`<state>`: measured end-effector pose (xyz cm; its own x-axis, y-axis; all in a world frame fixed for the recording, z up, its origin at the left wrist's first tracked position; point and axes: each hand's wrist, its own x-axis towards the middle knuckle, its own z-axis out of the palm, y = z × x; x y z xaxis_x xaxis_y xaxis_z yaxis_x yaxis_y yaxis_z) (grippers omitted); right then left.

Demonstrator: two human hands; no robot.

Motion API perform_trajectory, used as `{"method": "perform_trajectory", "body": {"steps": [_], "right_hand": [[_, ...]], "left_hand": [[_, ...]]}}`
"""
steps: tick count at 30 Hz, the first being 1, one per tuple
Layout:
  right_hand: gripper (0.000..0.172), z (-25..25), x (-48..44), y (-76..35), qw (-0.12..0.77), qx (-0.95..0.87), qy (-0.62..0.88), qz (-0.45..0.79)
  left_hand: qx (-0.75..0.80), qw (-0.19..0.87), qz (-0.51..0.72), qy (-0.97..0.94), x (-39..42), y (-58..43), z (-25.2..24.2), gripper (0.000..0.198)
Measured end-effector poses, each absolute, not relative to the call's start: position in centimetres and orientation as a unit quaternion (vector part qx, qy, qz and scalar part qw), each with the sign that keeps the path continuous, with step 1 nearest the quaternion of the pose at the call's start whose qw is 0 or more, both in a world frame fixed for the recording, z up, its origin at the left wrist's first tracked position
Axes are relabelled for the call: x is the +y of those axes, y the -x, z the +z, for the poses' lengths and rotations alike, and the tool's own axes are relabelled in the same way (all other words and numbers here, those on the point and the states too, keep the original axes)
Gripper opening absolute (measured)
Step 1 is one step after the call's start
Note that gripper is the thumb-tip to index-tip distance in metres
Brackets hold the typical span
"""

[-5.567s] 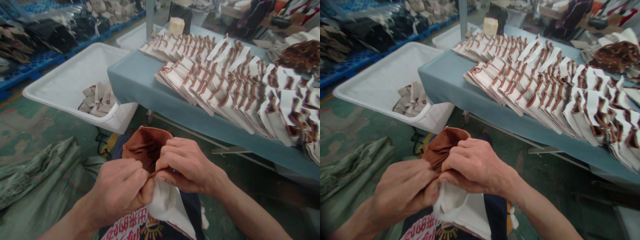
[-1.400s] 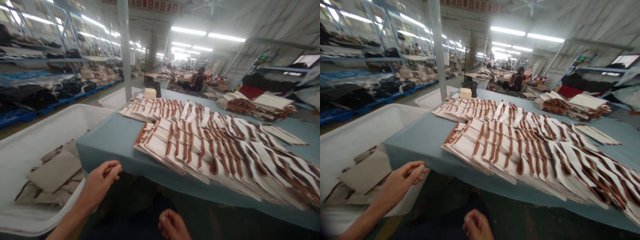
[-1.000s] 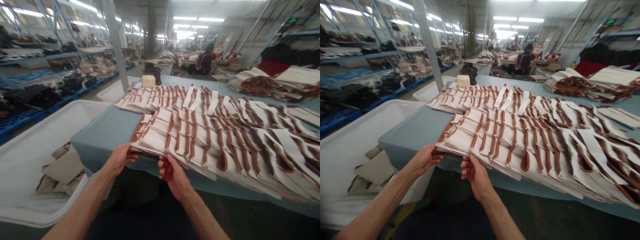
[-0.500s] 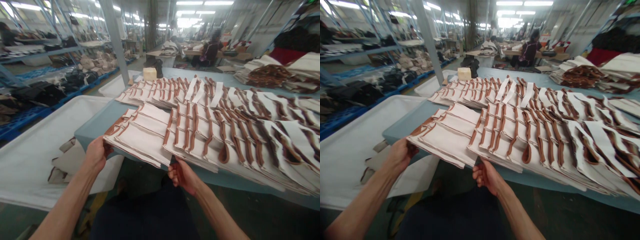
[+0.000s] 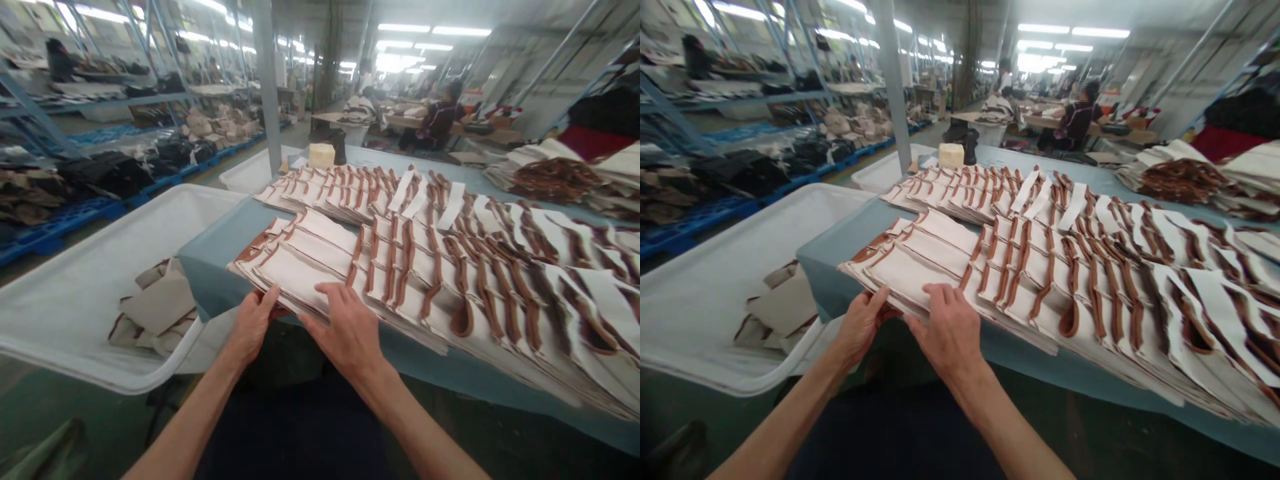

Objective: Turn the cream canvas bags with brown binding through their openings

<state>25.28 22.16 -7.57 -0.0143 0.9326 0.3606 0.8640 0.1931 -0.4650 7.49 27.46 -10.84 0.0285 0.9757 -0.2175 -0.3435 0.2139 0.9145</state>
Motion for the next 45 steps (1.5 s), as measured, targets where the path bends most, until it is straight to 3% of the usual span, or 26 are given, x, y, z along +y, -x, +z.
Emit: {"method": "perform_trajectory", "body": {"steps": [2,6,11,14,16,20,25,31,37,42,45], "right_hand": [[0.047,-8.2,25.0,-24.5,0.267,-0.743,0.612,0.043],[0.032,-9.5,28.1,-24.5,0.272,-0.755,0.59,0.088],[0.016,-10.2,29.5,-26.6,0.364,-0.705,0.582,0.176],[0.044,-10.7,31.5,-28.1,0.451,-0.596,0.628,0.216],[0.054,-11.1,33.0,-29.0,0.512,-0.511,0.65,0.231],[0.058,-12.1,34.4,-29.7,0.594,-0.395,0.658,0.243],[0.062,-12.6,34.3,-29.9,0.621,-0.36,0.659,0.224],[0.07,-10.9,34.0,-30.7,0.572,-0.416,0.693,0.141],[0.049,-10.5,32.1,-25.4,0.404,-0.621,0.66,0.126],[0.067,-8.2,28.7,-21.4,0.339,-0.724,0.594,0.092],[0.077,-6.9,26.8,-19.4,0.324,-0.816,0.478,0.02]], "left_hand": [[0.461,0.62,0.526,-0.355,27.8,-7.1,-11.2,0.065],[0.48,0.604,0.53,-0.351,27.8,-6.5,-12.2,0.044],[0.511,0.588,0.538,-0.322,28.6,-7.1,-12.7,0.02],[0.526,0.583,0.546,-0.291,30.0,-7.6,-12.8,0.02],[0.529,0.585,0.554,-0.267,30.7,-7.8,-13.0,0.02],[0.507,0.593,0.584,-0.224,30.3,-7.9,-13.6,0.021],[0.489,0.563,0.639,-0.187,29.9,-5.9,-12.9,0.019],[0.493,0.467,0.714,-0.17,33.3,0.5,-8.0,0.023],[0.485,0.471,0.705,-0.217,32.0,3.5,-5.1,0.022],[0.479,0.481,0.685,-0.266,28.8,2.6,-4.8,0.029],[0.459,0.497,0.665,-0.315,26.7,0.8,-4.6,0.035]]}}
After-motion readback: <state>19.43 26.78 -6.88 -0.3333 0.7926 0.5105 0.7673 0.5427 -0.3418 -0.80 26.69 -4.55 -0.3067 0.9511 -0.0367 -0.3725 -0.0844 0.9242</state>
